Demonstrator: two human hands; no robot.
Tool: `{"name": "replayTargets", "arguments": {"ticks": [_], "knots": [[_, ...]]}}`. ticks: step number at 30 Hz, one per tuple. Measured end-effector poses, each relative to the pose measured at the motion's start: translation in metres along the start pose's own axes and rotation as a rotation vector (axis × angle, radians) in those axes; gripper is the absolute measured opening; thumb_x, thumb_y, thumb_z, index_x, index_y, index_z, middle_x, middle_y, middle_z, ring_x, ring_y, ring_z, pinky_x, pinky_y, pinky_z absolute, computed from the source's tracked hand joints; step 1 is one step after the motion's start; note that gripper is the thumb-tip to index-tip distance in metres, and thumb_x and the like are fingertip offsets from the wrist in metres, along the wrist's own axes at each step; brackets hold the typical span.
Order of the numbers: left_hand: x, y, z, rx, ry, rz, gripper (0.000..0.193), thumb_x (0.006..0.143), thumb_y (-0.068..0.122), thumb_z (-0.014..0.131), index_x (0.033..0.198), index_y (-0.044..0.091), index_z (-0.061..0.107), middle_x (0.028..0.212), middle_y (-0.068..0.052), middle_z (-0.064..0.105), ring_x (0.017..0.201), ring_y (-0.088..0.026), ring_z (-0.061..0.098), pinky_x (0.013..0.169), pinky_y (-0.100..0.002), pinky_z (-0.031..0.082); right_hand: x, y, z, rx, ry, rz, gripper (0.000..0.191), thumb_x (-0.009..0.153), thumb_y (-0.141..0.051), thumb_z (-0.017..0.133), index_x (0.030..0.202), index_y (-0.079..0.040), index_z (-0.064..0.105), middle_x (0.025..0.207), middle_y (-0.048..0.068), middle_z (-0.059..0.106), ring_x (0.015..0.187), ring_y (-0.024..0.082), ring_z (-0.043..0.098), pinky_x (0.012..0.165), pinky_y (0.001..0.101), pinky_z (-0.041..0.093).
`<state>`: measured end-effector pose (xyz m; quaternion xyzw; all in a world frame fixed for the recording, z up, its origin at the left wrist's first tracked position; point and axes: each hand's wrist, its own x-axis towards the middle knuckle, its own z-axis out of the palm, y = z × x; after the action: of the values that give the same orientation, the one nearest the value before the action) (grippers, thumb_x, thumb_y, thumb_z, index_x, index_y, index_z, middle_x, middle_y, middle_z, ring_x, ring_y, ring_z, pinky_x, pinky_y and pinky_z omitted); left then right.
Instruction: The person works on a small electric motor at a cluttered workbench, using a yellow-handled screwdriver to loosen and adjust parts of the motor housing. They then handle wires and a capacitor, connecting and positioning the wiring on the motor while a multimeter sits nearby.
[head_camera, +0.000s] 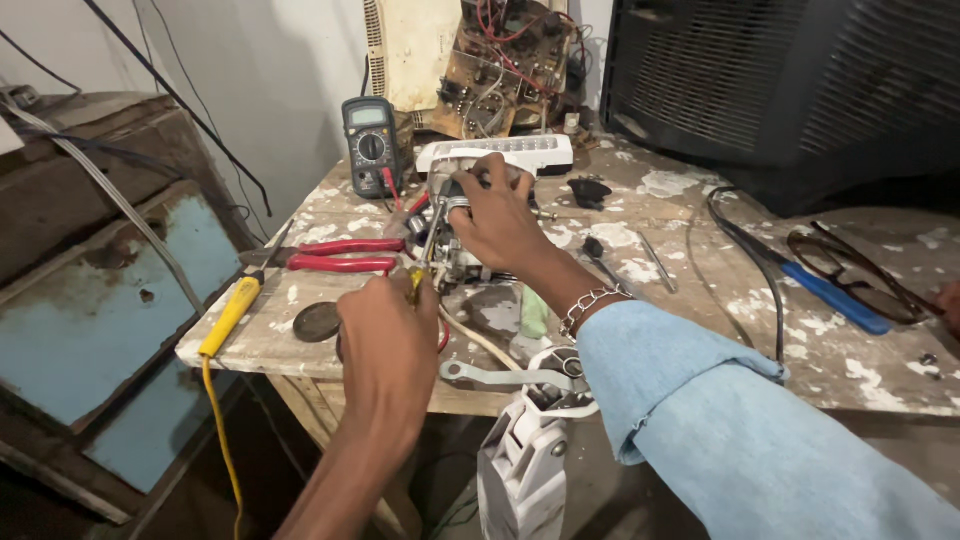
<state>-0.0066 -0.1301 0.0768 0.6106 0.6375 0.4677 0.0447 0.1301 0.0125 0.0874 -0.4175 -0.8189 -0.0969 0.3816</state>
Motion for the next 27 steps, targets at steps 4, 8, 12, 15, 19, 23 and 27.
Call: {"name": "replayTargets", "arguments": {"ticks": [4, 8, 12, 15, 19, 23, 27], "knots": [[0.008, -0.006, 0.001, 0.113, -0.032, 0.061, 0.024, 0.096, 0.018, 0.064, 0.096, -0.005, 0.071, 0.073, -0.029, 0.067, 0.073, -0.047, 0.069, 0.063, -0.053, 0.054, 0.006, -0.001, 0.002, -0.091, -0.021, -0.019, 0.054, 0.091, -0.031, 0.060, 0.136, -0.002, 0.056, 0.129, 0.024, 0.052, 0.134, 0.042, 0.039, 0.107, 0.0638, 0.023], [0.011, -0.015, 0.007, 0.347, -0.056, 0.254, 0.018, 0.085, 0.005, 0.061, 0.099, -0.005, 0.069, 0.080, -0.028, 0.070, 0.074, -0.046, 0.071, 0.065, -0.053, 0.056, 0.005, 0.001, 0.005, -0.081, -0.034, 0.033, 0.056, 0.087, -0.031, 0.060, 0.137, -0.005, 0.056, 0.133, 0.030, 0.044, 0.120, 0.047, 0.037, 0.102, 0.0616, 0.025], [0.008, -0.019, 0.009, 0.253, -0.051, 0.243, 0.024, 0.093, 0.014, 0.064, 0.102, -0.008, 0.069, 0.085, -0.027, 0.070, 0.072, -0.047, 0.070, 0.065, -0.056, 0.054, 0.000, 0.008, 0.008, -0.100, -0.007, -0.042, 0.055, 0.092, -0.030, 0.059, 0.139, -0.002, 0.054, 0.129, 0.027, 0.045, 0.131, 0.044, 0.038, 0.104, 0.0617, 0.026], [0.007, -0.023, 0.008, -0.035, -0.005, -0.035, 0.031, 0.091, 0.026, 0.069, 0.105, 0.000, 0.078, 0.081, -0.028, 0.070, 0.080, -0.044, 0.073, 0.073, -0.049, 0.056, -0.007, 0.013, 0.009, -0.042, 0.001, -0.009, 0.055, 0.090, -0.030, 0.058, 0.138, -0.004, 0.054, 0.131, 0.025, 0.043, 0.126, 0.041, 0.043, 0.105, 0.0605, 0.028], [0.012, -0.031, 0.008, -0.427, -0.036, -0.253, 0.036, 0.091, 0.026, 0.070, 0.114, 0.001, 0.079, 0.079, -0.022, 0.069, 0.067, -0.030, 0.071, 0.063, -0.040, 0.053, -0.010, 0.017, 0.011, -0.046, -0.008, 0.031, 0.056, 0.089, -0.030, 0.059, 0.139, -0.004, 0.053, 0.133, 0.025, 0.041, 0.121, 0.045, 0.041, 0.104, 0.0582, 0.029], [0.014, -0.045, 0.004, -1.086, -0.257, -0.712, 0.031, 0.093, 0.019, 0.064, 0.114, 0.000, 0.076, 0.087, -0.013, 0.067, 0.061, -0.017, 0.059, 0.054, -0.029, 0.051, -0.009, 0.018, 0.015, -0.052, -0.040, 0.100, 0.057, 0.088, -0.029, 0.059, 0.139, -0.007, 0.054, 0.134, 0.024, 0.040, 0.118, 0.047, 0.040, 0.104, 0.0585, 0.029], [0.016, -0.054, 0.006, -1.493, -0.207, -0.878, 0.025, 0.095, 0.015, 0.062, 0.110, -0.006, 0.063, 0.099, -0.016, 0.069, 0.061, -0.011, 0.056, 0.045, -0.020, 0.035, -0.010, 0.023, 0.017, -0.066, -0.026, 0.060, 0.055, 0.090, -0.029, 0.059, 0.138, -0.004, 0.054, 0.132, 0.023, 0.042, 0.119, 0.045, 0.044, 0.107, 0.0622, 0.027]]}}
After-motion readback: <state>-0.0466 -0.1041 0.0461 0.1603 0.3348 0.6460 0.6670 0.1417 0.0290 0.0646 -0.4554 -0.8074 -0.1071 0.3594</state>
